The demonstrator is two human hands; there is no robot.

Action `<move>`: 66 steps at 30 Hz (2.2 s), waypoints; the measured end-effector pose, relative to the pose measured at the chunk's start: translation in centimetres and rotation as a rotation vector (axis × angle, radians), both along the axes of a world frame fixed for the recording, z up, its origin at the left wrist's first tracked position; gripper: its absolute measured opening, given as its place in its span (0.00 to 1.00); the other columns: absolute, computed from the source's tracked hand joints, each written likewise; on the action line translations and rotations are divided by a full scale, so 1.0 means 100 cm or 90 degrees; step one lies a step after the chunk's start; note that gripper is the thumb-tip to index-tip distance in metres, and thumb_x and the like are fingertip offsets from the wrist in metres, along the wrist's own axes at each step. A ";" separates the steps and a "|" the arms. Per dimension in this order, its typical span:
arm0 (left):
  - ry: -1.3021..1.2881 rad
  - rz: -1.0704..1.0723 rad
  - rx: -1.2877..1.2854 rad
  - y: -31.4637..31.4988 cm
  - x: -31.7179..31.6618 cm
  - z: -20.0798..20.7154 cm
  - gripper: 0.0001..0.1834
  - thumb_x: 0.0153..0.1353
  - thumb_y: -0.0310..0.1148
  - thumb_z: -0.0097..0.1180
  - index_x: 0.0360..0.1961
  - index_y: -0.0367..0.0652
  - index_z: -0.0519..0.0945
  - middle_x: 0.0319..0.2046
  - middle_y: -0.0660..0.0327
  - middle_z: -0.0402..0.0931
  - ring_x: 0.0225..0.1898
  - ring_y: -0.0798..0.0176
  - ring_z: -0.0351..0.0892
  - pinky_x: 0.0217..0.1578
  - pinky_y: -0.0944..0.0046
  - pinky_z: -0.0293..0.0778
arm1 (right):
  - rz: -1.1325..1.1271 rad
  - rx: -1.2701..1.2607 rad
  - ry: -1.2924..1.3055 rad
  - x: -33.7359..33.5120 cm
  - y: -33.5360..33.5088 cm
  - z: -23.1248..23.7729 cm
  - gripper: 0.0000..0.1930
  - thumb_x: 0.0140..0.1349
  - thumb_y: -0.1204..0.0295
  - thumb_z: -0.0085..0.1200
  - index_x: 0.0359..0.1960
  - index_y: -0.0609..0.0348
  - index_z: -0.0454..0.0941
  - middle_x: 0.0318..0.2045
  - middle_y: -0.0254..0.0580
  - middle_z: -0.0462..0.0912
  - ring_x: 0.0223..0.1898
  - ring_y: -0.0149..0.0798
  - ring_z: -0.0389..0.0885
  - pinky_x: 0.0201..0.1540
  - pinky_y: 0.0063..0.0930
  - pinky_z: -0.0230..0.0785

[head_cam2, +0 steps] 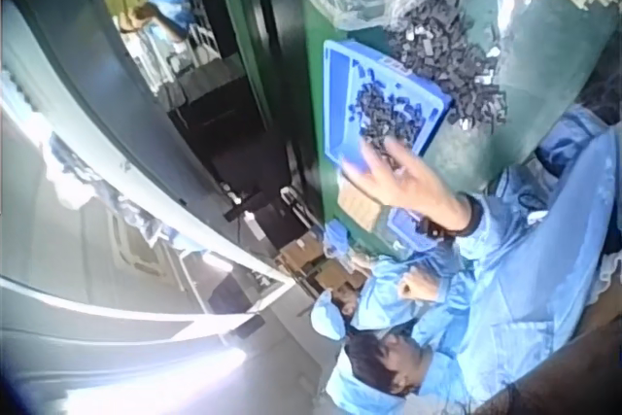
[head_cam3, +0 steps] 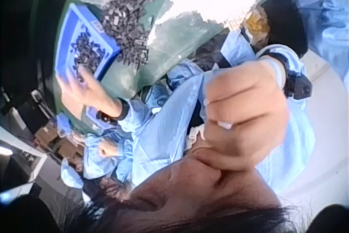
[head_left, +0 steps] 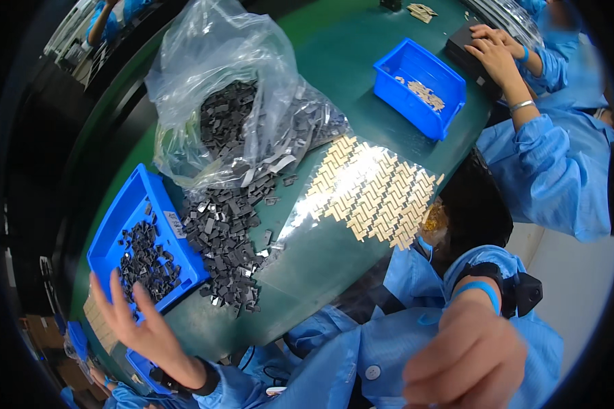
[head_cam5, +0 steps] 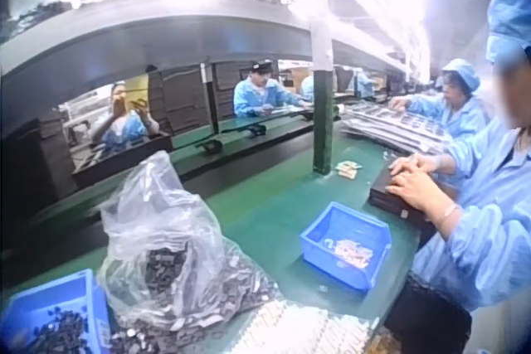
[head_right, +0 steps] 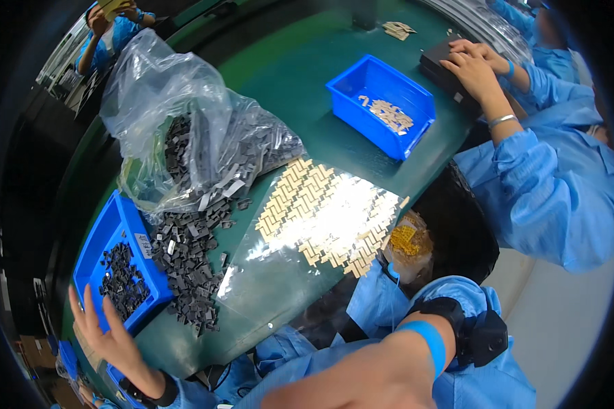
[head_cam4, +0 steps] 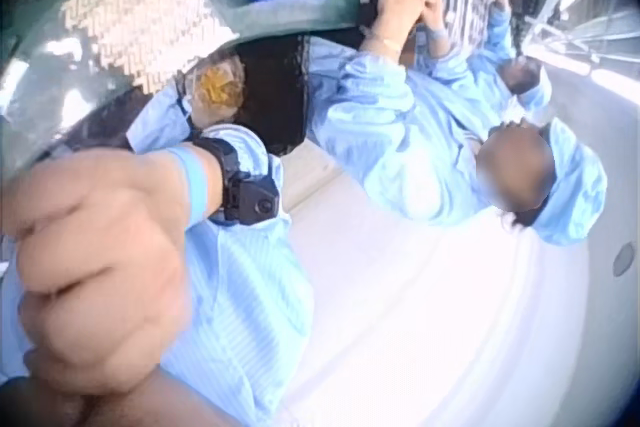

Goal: Assembling small black electronic parts onto metallic strips at a factory workbench.

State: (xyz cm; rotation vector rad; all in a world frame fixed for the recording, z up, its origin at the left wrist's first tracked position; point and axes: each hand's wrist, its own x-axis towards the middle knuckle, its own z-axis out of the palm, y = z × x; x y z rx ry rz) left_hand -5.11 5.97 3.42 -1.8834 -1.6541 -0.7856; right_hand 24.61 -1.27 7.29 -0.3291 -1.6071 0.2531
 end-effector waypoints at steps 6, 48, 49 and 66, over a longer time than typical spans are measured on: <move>-0.093 -0.412 -0.352 -0.004 0.108 -0.035 0.27 0.42 0.25 0.62 0.48 0.36 0.71 0.52 0.50 0.68 0.54 0.49 0.67 0.54 0.53 0.62 | -0.097 -0.302 -0.417 0.022 0.080 -0.081 0.08 0.48 0.73 0.56 0.28 0.62 0.72 0.24 0.43 0.71 0.28 0.46 0.73 0.31 0.37 0.67; -0.615 -0.533 -0.734 0.047 0.144 -0.066 0.39 0.48 0.14 0.47 0.63 0.46 0.55 0.25 0.60 0.76 0.25 0.73 0.70 0.31 0.72 0.67 | -0.077 -0.425 -0.296 0.027 0.091 -0.127 0.09 0.47 0.72 0.60 0.28 0.59 0.73 0.29 0.38 0.72 0.30 0.41 0.74 0.31 0.31 0.68; -0.620 -0.554 -0.715 0.047 0.144 -0.066 0.38 0.48 0.14 0.47 0.63 0.47 0.55 0.25 0.61 0.76 0.25 0.73 0.70 0.32 0.72 0.67 | -0.065 -0.453 -0.296 0.027 0.092 -0.126 0.08 0.48 0.73 0.58 0.28 0.60 0.73 0.28 0.39 0.72 0.29 0.41 0.74 0.30 0.31 0.68; -0.439 -0.517 -0.689 0.044 0.149 -0.054 0.36 0.46 0.14 0.46 0.59 0.50 0.61 0.25 0.57 0.76 0.21 0.65 0.72 0.26 0.69 0.67 | -0.122 -0.394 -0.355 0.026 0.085 -0.126 0.06 0.47 0.79 0.55 0.27 0.61 0.71 0.28 0.42 0.72 0.30 0.43 0.74 0.31 0.31 0.68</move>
